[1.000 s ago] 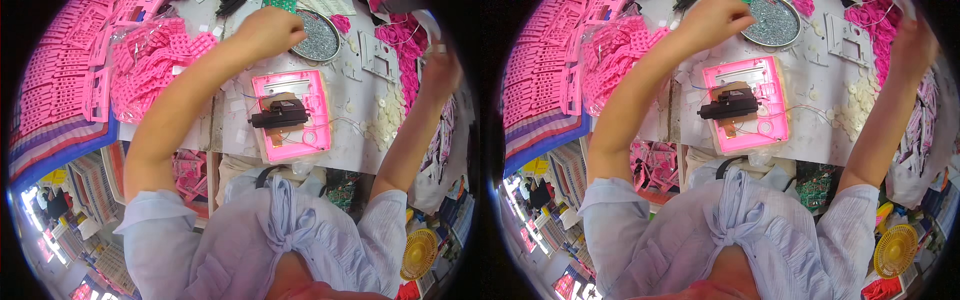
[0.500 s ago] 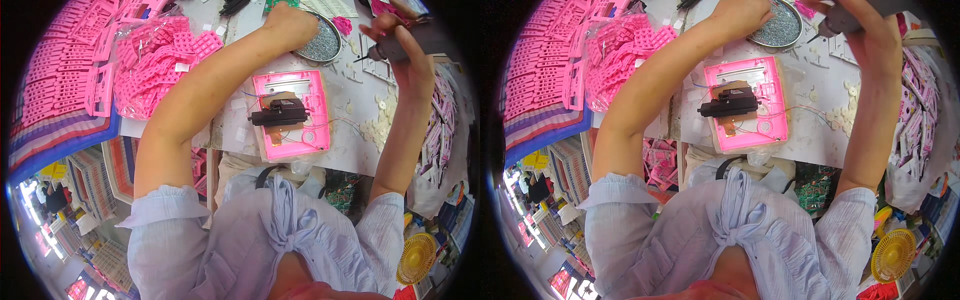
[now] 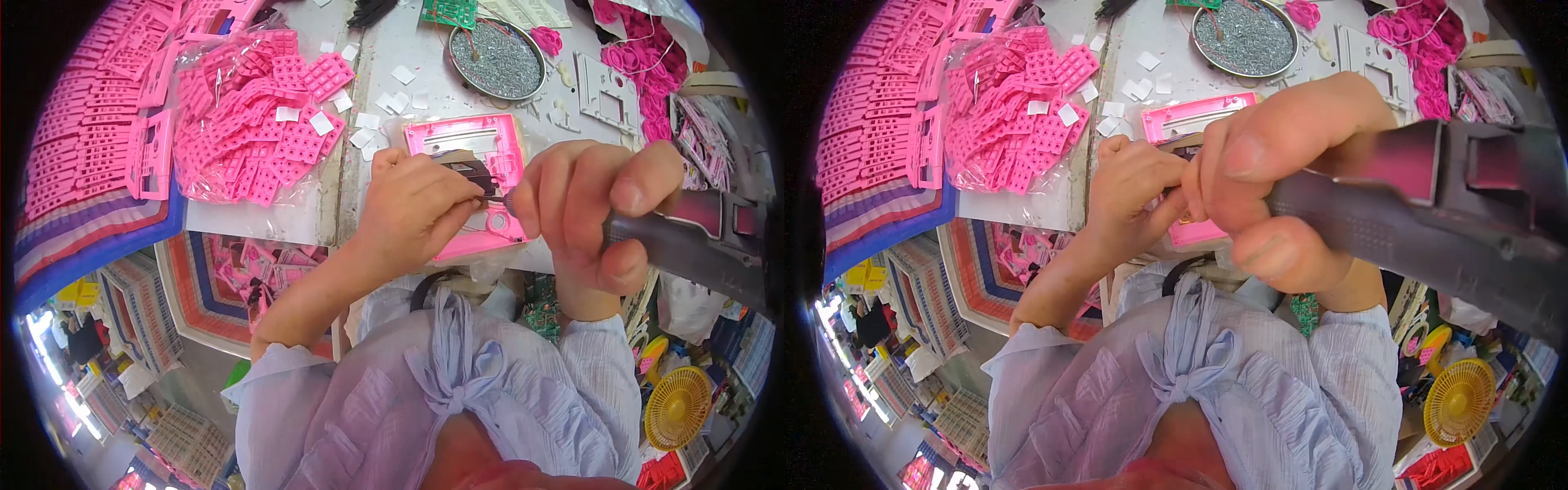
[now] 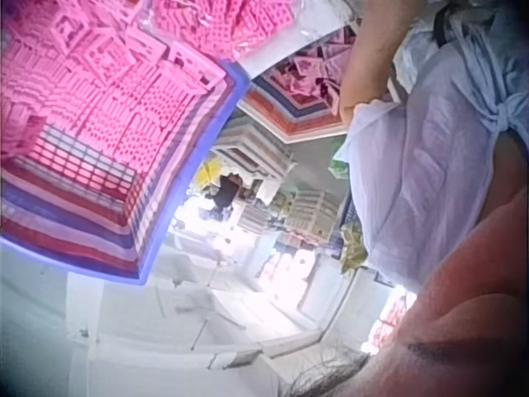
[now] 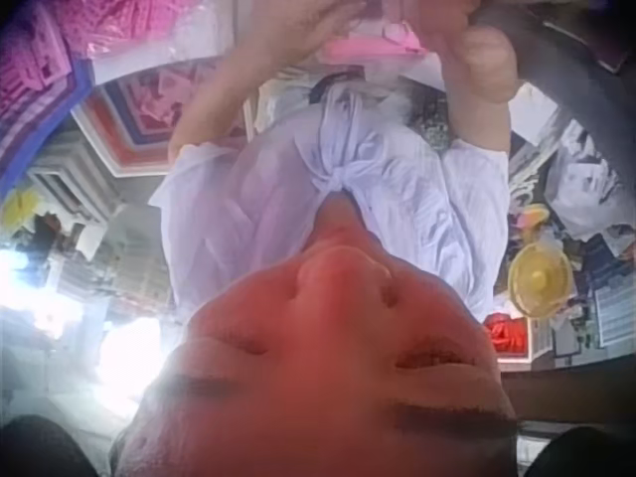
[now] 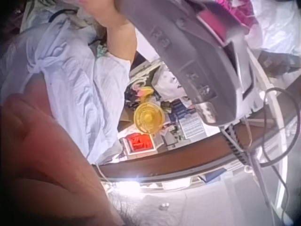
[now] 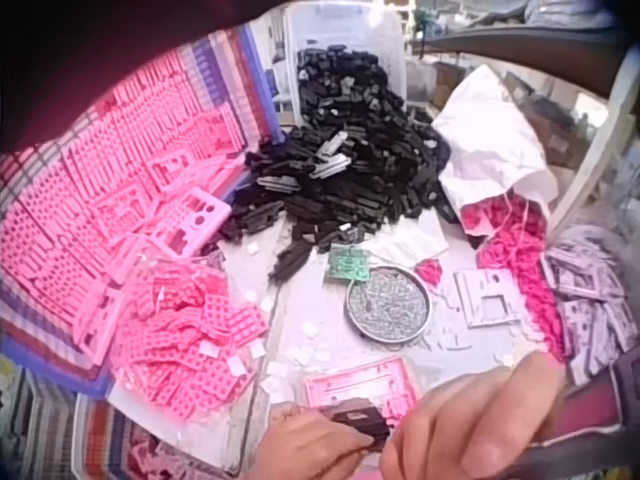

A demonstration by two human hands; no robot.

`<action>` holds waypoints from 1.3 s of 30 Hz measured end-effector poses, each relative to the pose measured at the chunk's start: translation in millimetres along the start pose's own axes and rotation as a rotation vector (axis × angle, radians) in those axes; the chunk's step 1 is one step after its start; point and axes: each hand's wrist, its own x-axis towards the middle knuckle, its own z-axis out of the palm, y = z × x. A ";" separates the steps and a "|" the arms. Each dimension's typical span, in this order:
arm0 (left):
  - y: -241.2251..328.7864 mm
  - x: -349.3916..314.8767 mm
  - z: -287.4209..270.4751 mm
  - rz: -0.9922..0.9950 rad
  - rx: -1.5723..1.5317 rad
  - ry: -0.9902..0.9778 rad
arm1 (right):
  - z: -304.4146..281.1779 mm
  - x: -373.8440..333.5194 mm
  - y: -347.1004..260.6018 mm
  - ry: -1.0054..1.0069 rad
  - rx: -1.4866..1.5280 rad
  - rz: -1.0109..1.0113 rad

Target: Assembling a pink toy piggy bank by installing electronic components and plastic parts using a hot glue gun.

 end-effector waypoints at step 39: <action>-33.5 -44.1 13.6 -0.082 0.211 0.084 | 7.7 -7.3 60.1 -0.142 -0.417 0.128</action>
